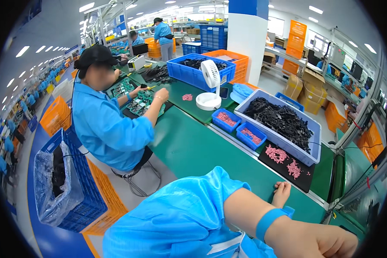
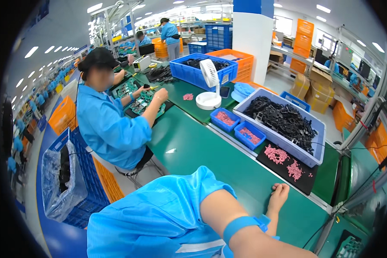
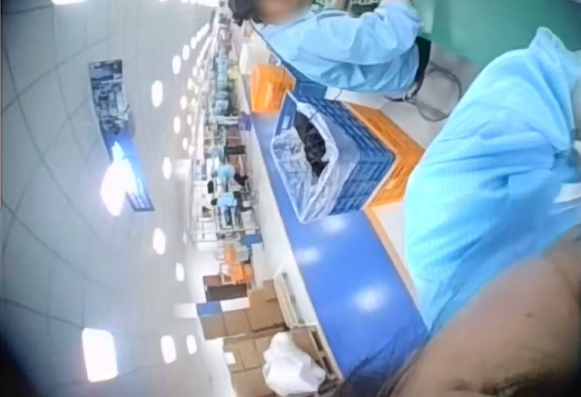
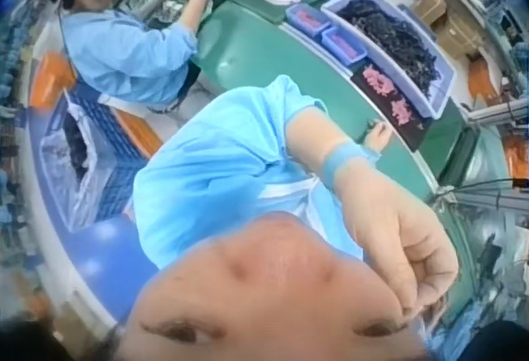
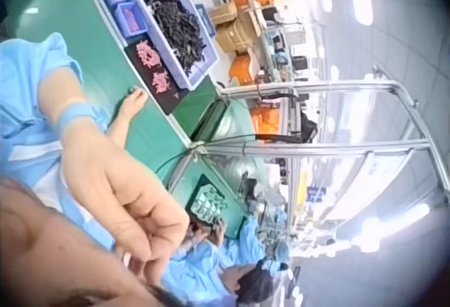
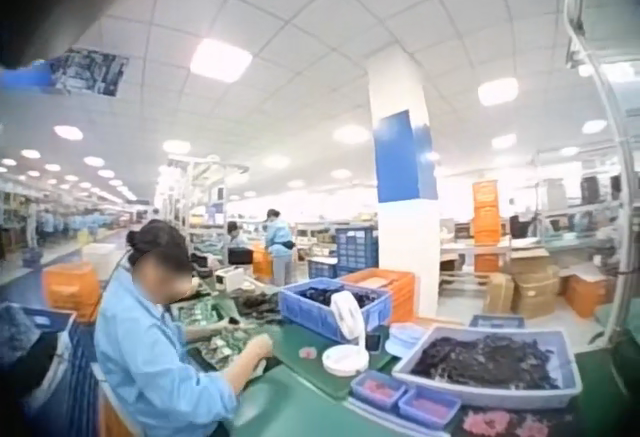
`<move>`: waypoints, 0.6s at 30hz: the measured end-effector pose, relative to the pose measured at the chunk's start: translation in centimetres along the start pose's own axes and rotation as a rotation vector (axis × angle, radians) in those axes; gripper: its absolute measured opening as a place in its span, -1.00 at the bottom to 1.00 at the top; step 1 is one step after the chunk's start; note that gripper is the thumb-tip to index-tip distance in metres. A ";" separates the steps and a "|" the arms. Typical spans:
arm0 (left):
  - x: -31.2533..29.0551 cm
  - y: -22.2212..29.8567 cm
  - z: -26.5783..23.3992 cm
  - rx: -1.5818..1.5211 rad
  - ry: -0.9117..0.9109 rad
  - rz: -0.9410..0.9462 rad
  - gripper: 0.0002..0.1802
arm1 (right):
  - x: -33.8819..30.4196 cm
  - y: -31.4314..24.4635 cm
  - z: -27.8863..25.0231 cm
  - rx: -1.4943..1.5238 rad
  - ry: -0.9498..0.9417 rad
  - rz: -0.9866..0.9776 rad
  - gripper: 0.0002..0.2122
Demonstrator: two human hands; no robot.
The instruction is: Assembling small electronic components onto circuit boards on a factory production line.
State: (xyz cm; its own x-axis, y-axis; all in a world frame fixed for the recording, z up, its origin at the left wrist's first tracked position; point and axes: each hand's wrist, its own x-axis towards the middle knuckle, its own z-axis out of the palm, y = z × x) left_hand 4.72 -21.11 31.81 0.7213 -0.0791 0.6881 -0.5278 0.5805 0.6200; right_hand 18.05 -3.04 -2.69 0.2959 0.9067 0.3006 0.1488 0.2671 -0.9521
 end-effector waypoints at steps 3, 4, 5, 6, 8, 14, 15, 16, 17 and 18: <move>-0.9 -0.6 -2.0 0.255 0.165 -0.110 -0.86 | 0.1 0.1 0.3 0.007 -0.003 0.034 -0.92; -1.3 -0.6 -2.9 0.359 0.221 -0.113 -0.85 | 0.3 0.6 0.2 0.007 0.006 0.029 -0.92; -2.0 -0.6 -4.3 0.466 0.287 -0.113 -0.84 | 0.3 1.1 0.4 0.012 0.010 0.003 -0.92; -2.8 -1.0 -6.4 0.675 0.341 -0.061 -0.84 | 0.4 1.5 0.3 0.017 0.012 -0.025 -0.93; -5.8 -1.3 -10.8 1.090 0.515 -0.021 -0.87 | 0.0 1.3 0.8 0.244 0.019 0.065 -0.93; -19.6 -3.6 -23.2 1.353 1.300 -0.128 -0.88 | 0.2 1.5 -0.3 -0.251 0.026 -0.230 -0.89; -22.0 -4.3 -24.1 1.355 1.443 -0.192 -0.87 | -0.1 0.8 0.1 -0.246 -0.009 -0.168 -0.90; -24.5 -5.3 -25.0 1.300 1.515 -0.188 -0.87 | -0.7 -0.6 0.8 -0.239 -0.048 -0.111 -0.90; -26.2 -6.3 -25.7 1.240 1.577 -0.184 -0.86 | -1.2 -1.3 1.4 -0.230 -0.050 -0.157 -0.92; -27.0 -7.5 -26.0 1.268 1.612 -0.160 -0.84 | -1.6 -1.8 1.8 -0.233 -0.061 -0.198 -0.92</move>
State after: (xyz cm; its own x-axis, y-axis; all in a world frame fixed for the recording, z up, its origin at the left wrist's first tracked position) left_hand 0.85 -2.27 -1.19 0.0699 0.9828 0.1712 0.1273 -0.1790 0.9756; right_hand 15.65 -4.38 -1.54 0.1834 0.8642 0.4685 0.4126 0.3649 -0.8346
